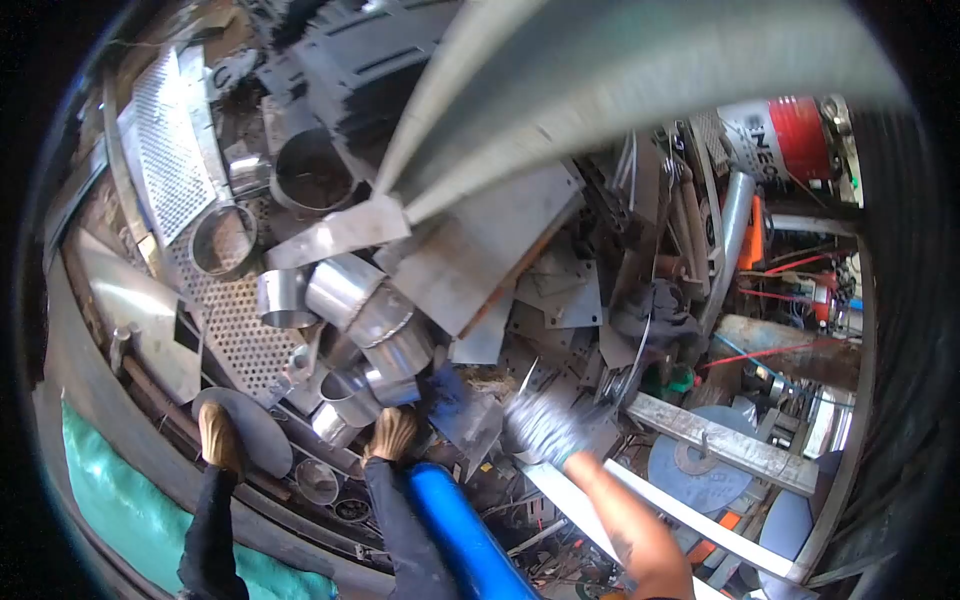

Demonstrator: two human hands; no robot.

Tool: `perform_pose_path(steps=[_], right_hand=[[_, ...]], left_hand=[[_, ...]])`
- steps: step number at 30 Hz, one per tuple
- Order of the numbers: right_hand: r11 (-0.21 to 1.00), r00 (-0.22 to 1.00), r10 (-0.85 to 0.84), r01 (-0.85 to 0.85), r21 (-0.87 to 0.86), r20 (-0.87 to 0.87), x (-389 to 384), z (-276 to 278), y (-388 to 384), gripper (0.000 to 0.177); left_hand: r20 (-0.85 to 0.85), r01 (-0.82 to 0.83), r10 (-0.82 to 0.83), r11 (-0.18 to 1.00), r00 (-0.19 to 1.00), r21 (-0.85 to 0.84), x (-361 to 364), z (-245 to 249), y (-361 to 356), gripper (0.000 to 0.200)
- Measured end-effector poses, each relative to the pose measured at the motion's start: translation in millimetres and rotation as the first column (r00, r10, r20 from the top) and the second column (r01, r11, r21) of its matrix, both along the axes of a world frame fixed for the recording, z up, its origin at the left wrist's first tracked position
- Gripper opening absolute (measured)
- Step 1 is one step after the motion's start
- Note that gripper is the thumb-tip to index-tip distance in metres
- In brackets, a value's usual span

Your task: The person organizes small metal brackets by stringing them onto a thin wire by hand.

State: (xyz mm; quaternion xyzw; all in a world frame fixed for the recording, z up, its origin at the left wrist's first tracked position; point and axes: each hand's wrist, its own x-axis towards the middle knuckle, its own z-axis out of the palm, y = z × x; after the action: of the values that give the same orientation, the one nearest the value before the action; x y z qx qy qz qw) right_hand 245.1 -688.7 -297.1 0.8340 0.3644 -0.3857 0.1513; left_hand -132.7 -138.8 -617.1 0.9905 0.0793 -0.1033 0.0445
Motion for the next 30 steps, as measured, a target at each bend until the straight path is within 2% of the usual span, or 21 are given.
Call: perform_pose_path(steps=[1,3,4,5,6,7,8,9,11,13,15,17,19,21,22,23,24,25,27,28,30], right_hand=[[0.956,0.995,0.007,0.023,0.293,-0.101,-52.7,-36.5,-9.2,0.020],[0.852,0.842,-0.223,0.414,0.322,-0.492,-113.4,22.4,110.4,0.021],[0.620,0.385,-0.475,0.785,0.011,-0.791,-145.2,39.6,160.1,0.023],[0.309,-0.172,-0.530,0.872,-0.378,-0.830,-169.9,61.7,212.0,0.025],[0.037,-0.611,-0.430,0.724,-0.689,-0.665,-188.7,88.2,259.8,0.027],[-0.142,-0.804,-0.347,0.554,-0.820,-0.483,-207.7,117.1,298.2,0.029],[0.175,-0.503,-0.483,0.747,-0.642,-0.717,-216.7,152.6,335.5,0.046],[0.101,-0.345,-0.494,0.889,-0.447,-0.798,-221.5,203.0,389.1,0.026],[0.079,-0.348,-0.446,0.902,-0.424,-0.825,-229.4,263.1,442.2,0.026],[0.070,-0.413,-0.371,0.881,-0.468,-0.832,-232.7,328.2,492.0,0.026],[0.075,-0.446,-0.311,0.869,-0.489,-0.839,-231.0,394.9,538.5,0.026],[0.064,-0.476,-0.250,0.861,-0.505,-0.843,-236.7,463.7,581.3,0.027],[0.045,-0.500,-0.209,0.853,-0.519,-0.840,-237.6,529.8,620.0,0.028],[0.000,-0.439,-0.279,0.889,-0.458,-0.854,-237.3,593.4,657.0,0.031],[0.099,-0.140,-0.285,0.980,-0.174,-0.948,-246.5,596.5,659.7,0.031],[-0.012,-0.337,-0.235,0.939,-0.344,-0.912,-244.3,629.6,676.2,0.030],[-0.071,-0.239,-0.271,0.971,-0.228,-0.932,-243.5,643.9,692.1,0.026],[-0.060,-0.238,-0.272,0.971,-0.230,-0.932,-237.4,648.0,698.2,0.026],[0.169,-0.644,0.201,0.765,-0.622,-0.738,-223.4,645.4,695.4,0.032],[0.180,-0.641,0.211,0.767,-0.616,-0.738,-222.5,648.3,697.8,0.032],[0.076,-0.824,0.272,0.534,-0.842,-0.498,-222.7,650.2,703.2,0.032]], left_hand=[[0.094,0.027,-0.039,0.992,0.995,0.124,-12.8,-9.1,2.7,0.048],[-0.053,-0.153,0.150,0.985,0.987,-0.077,-37.1,62.4,5.3,0.050],[-0.166,-0.316,0.288,0.932,0.943,-0.177,-51.5,125.0,1.2,0.052],[-0.299,-0.517,0.443,0.821,0.845,-0.244,-73.7,204.7,-2.4,0.053],[-0.405,-0.687,0.569,0.679,0.716,-0.260,-98.0,285.7,-7.7,0.056],[-0.462,-0.795,0.653,0.555,0.600,-0.246,-129.2,358.1,-13.6,0.058],[-0.505,-0.870,0.712,0.440,0.488,-0.221,-168.6,427.1,-25.7,0.060],[-0.527,-0.907,0.740,0.367,0.419,-0.207,-196.9,479.1,-31.2,0.063],[-0.691,-0.966,0.679,0.228,0.249,-0.123,-66.3,574.1,16.9,0.077],[-0.587,-0.957,0.757,0.203,0.288,-0.207,-90.1,579.4,41.3,0.074],[-0.220,-0.755,0.753,0.496,0.620,-0.429,-100.9,565.3,65.4,0.062],[0.083,-0.637,0.882,0.397,0.465,-0.661,-104.7,569.9,87.4,0.047],[-0.355,-0.324,0.902,-0.268,0.246,-0.907,-77.1,618.4,109.3,0.031],[-0.431,-0.039,0.781,-0.465,0.452,-0.885,-46.2,715.1,148.4,0.030],[-0.442,0.057,0.694,-0.569,0.569,-0.820,-43.8,753.4,163.8,0.030],[-0.414,0.114,0.582,-0.663,0.700,-0.740,-52.9,777.6,172.3,0.029],[-0.237,0.182,0.434,-0.727,0.869,-0.662,-46.7,826.0,198.4,0.045],[-0.238,0.189,0.444,-0.724,0.864,-0.663,-53.9,853.6,209.2,0.045],[-0.321,-0.024,0.352,-0.640,0.879,-0.768,-70.8,894.9,217.5,0.034],[-0.282,-0.033,0.431,-0.501,0.857,-0.865,-74.8,920.8,220.4,0.035],[-0.310,-0.080,0.389,-0.507,0.868,-0.858,-90.0,935.7,230.3,0.032]])
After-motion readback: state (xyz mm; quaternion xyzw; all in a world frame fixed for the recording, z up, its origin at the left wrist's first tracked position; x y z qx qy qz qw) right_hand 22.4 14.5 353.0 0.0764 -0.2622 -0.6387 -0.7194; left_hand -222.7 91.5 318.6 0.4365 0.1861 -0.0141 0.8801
